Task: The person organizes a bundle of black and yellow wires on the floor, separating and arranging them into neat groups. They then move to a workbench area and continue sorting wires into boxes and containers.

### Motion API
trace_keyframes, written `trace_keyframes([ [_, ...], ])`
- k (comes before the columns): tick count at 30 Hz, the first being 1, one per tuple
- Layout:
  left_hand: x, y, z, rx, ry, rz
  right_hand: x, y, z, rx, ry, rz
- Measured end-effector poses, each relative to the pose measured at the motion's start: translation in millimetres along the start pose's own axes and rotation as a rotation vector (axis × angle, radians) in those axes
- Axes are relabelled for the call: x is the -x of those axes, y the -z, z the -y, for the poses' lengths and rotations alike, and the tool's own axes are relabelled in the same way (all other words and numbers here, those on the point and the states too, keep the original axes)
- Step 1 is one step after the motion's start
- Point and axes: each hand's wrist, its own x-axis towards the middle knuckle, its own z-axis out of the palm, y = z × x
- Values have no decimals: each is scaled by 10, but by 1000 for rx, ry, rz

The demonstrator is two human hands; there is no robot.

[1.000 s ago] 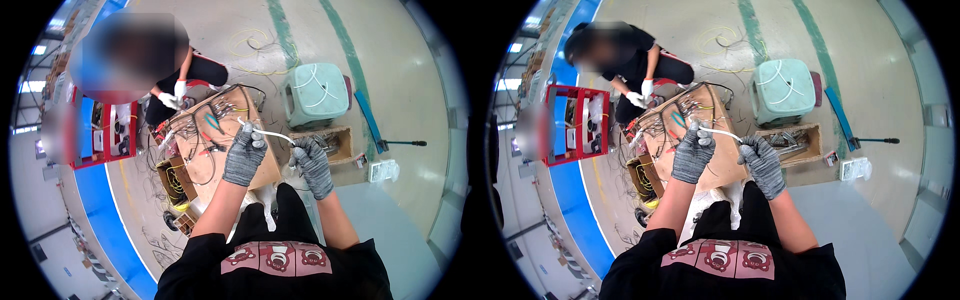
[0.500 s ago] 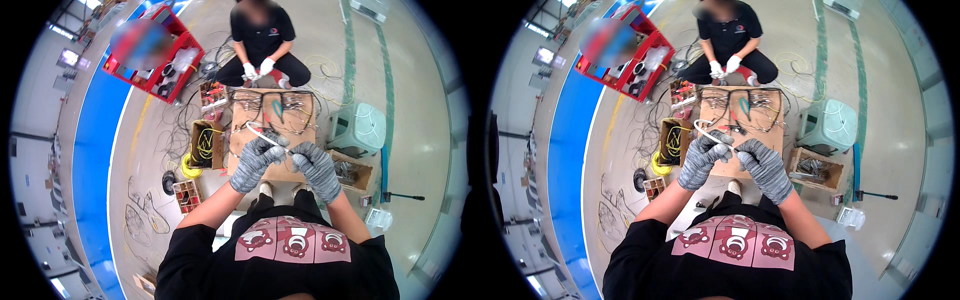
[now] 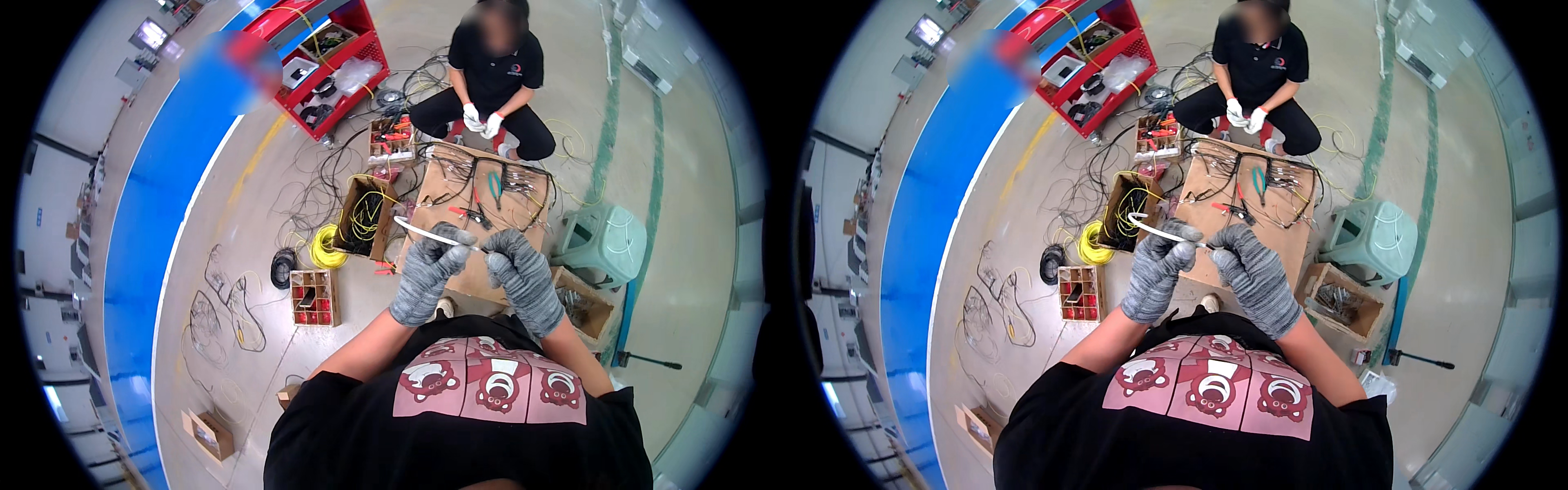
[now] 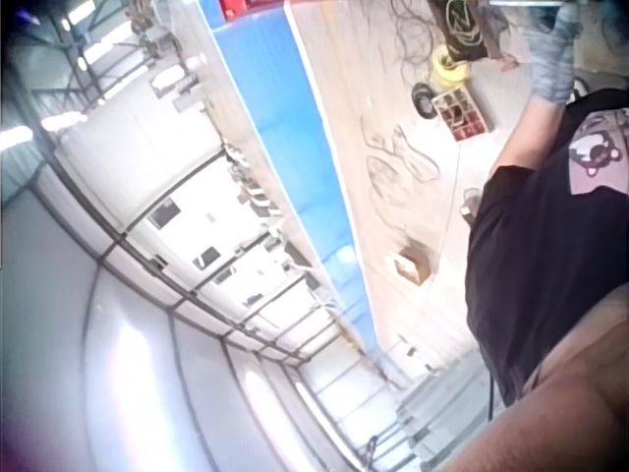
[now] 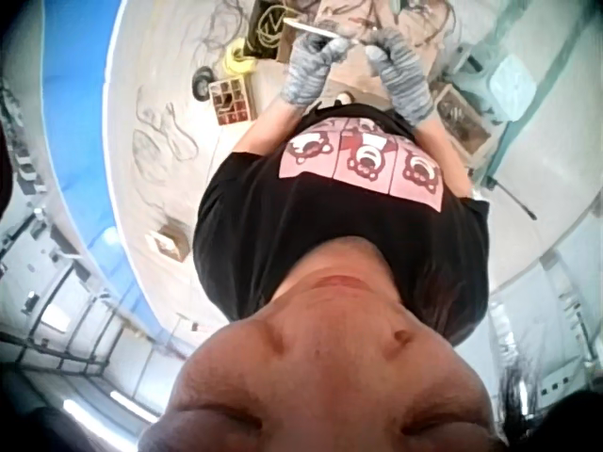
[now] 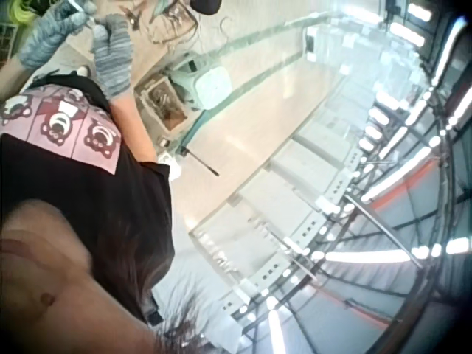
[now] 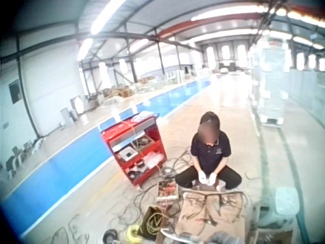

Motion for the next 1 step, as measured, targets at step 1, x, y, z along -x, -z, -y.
trace_keyframes([
  [1,33,40,-17,4,-9,-14,5,-30,-1,15,-41,34],
])
